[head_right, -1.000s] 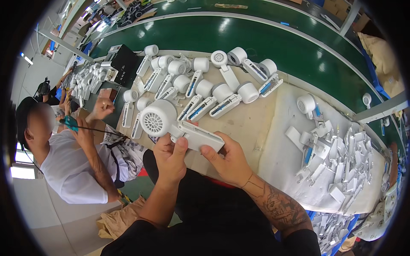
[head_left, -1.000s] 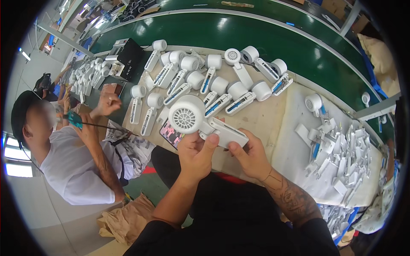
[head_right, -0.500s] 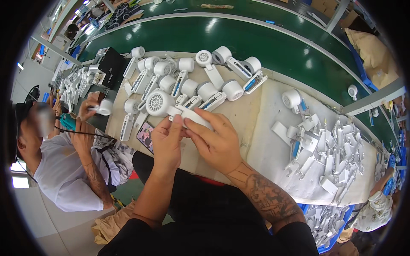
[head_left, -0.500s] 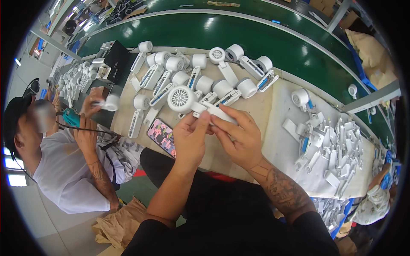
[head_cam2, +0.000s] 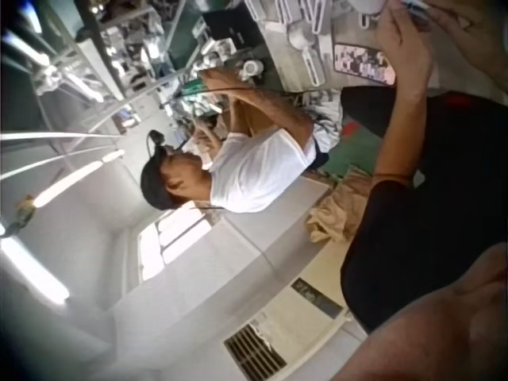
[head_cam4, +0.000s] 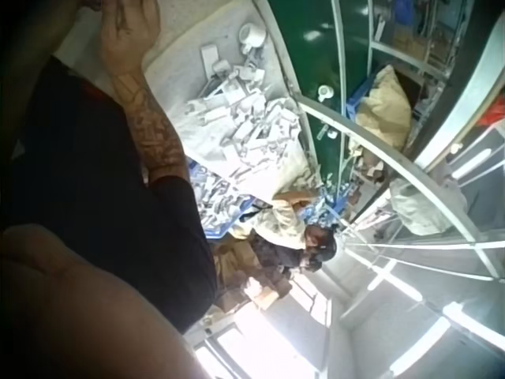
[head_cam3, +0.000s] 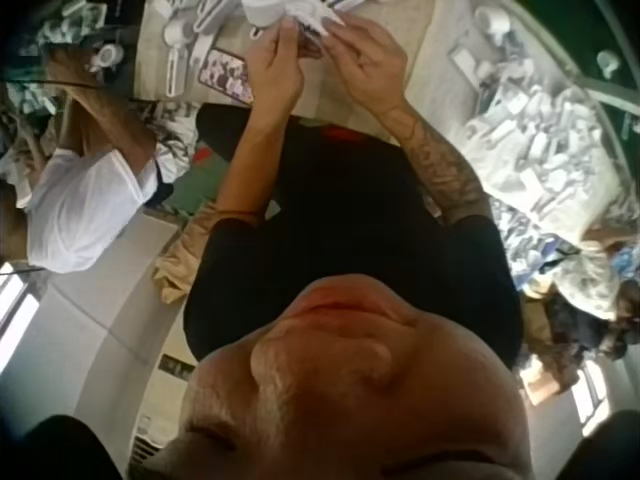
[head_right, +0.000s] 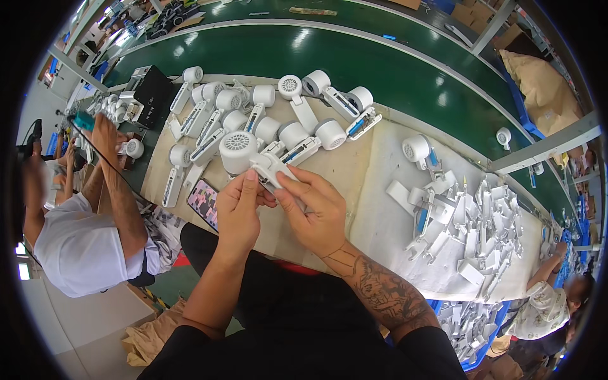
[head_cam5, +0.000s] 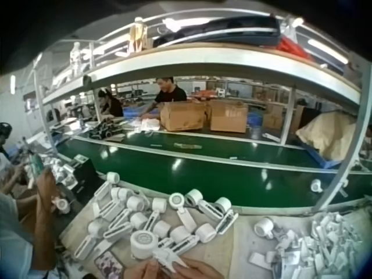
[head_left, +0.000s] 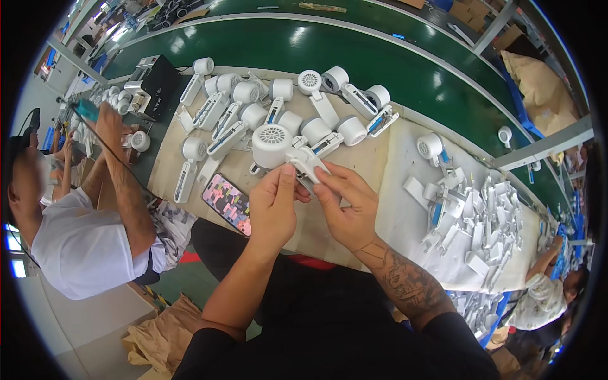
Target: The person assembles portable handheld fans by attaching the fan head to the handle base and snapping the plastic cover onto the handle by hand.
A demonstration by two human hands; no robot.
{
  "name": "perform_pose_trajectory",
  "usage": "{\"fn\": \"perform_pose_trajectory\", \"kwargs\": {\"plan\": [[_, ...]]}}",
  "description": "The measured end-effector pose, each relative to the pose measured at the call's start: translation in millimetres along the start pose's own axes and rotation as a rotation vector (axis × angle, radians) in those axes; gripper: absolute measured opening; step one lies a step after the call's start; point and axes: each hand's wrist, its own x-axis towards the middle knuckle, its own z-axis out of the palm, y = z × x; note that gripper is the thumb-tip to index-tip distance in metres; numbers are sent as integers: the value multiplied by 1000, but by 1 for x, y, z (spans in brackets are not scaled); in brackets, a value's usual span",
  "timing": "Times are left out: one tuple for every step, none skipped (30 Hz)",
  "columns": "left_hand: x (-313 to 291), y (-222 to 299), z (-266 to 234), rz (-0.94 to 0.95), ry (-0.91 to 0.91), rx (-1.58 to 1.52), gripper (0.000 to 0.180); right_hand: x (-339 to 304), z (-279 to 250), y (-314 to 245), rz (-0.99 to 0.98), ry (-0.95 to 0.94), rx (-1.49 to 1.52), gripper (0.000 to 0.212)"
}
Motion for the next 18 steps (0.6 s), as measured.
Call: {"fn": "perform_pose_trajectory", "kwargs": {"plan": [[0, -1, 1, -7, 13, -39, 37, 0, 0, -2, 0, -9, -5, 29], [-1, -2, 2, -14, 26, -78, 37, 0, 1, 1, -1, -9, -7, 29], [-2, 1, 5, -14, 22, -80, 37, -2, 2, 7, -33, -17, -24, 30], [-3, 6, 8, -30, 60, -190, 36, -3, 2, 10, -64, -24, -41, 31], [-4, 9, 11, -45, 99, -300, 36, -3, 1, 12, -63, -21, -43, 31], [-5, 7, 9, -46, 96, -298, 36, -3, 1, 12, -78, -30, -42, 31], [-5, 4, 5, -19, 59, -210, 34, -4, 1, 12, -92, -38, -41, 32], [-5, 2, 3, 8, 21, -122, 33, -3, -1, 11, -91, -33, -41, 32], [-4, 1, 3, 13, 20, -117, 33, -1, -3, 9, -186, -54, -123, 29], [-3, 2, 3, -3, 30, -98, 31, 2, -5, 6, -280, -73, -207, 27], [-1, 2, 2, -18, 41, -78, 29, 7, -7, 2, -284, -67, -203, 27], [4, 2, 0, -51, 57, -216, 27, 12, -10, -3, -305, -111, -191, 32], [6, 3, -3, -45, 54, -208, 27, 16, -13, -7, -325, -154, -180, 37], [6, 5, -6, -32, 43, -291, 27, 17, -17, -13, -172, -90, -80, 39], [6, 6, -8, -20, 29, -376, 27, 15, -21, -19, -20, -25, 16, 42], [4, 8, -12, 13, 5, -373, 29, 13, -19, -25, 212, 59, 259, 43], [4, 11, -12, 17, -3, -366, 29, 17, -27, -24, 276, -117, 260, 38], [3, 16, -10, 42, -36, -383, 30, 21, -35, -23, 339, -293, 261, 33]]}}
